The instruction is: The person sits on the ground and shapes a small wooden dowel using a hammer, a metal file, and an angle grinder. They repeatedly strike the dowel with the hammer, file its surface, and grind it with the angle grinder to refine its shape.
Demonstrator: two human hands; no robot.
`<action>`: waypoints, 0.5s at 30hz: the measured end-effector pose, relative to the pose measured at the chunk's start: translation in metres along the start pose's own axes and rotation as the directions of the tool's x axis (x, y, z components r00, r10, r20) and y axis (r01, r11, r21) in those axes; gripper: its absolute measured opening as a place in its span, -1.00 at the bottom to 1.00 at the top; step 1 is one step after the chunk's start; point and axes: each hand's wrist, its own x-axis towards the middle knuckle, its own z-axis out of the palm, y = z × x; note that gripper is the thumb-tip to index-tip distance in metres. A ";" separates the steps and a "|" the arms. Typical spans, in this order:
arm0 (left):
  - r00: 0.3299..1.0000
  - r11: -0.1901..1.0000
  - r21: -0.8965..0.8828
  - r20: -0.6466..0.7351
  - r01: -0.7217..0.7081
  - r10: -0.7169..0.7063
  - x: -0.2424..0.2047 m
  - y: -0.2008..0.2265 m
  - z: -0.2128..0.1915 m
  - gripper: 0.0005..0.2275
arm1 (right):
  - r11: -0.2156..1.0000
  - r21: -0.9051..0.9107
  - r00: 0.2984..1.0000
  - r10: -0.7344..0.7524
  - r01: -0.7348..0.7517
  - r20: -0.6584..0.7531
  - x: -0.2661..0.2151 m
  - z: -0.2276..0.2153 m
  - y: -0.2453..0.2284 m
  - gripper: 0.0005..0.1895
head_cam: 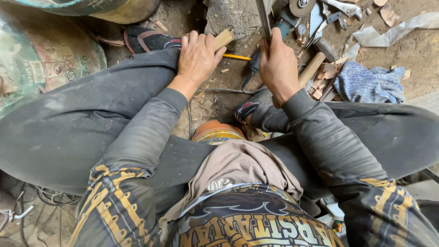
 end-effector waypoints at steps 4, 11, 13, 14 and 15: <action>0.996 0.998 -0.003 0.071 -0.059 0.060 0.010 0.001 -0.006 -0.68 | 0.992 0.087 0.988 0.075 -0.087 0.132 -0.003 0.003 -0.006 -0.77; 0.987 0.998 0.005 0.149 -0.063 0.061 0.015 0.001 -0.008 -0.69 | 0.999 0.004 0.985 0.035 -0.037 0.166 -0.009 0.022 -0.004 -0.76; 0.987 0.998 0.009 0.150 -0.063 0.061 0.015 0.002 -0.011 -0.70 | 1.000 -0.013 0.986 0.013 -0.011 0.164 -0.008 0.022 -0.003 -0.77; 0.987 0.998 0.012 0.150 -0.063 0.060 0.016 0.003 -0.012 -0.70 | 1.000 -0.021 0.987 0.004 0.000 0.163 -0.007 0.022 -0.004 -0.77; 0.987 0.998 0.014 0.149 -0.063 0.060 0.016 0.004 -0.014 -0.70 | 0.999 -0.015 0.980 0.033 -0.030 0.195 -0.007 0.021 -0.004 -0.77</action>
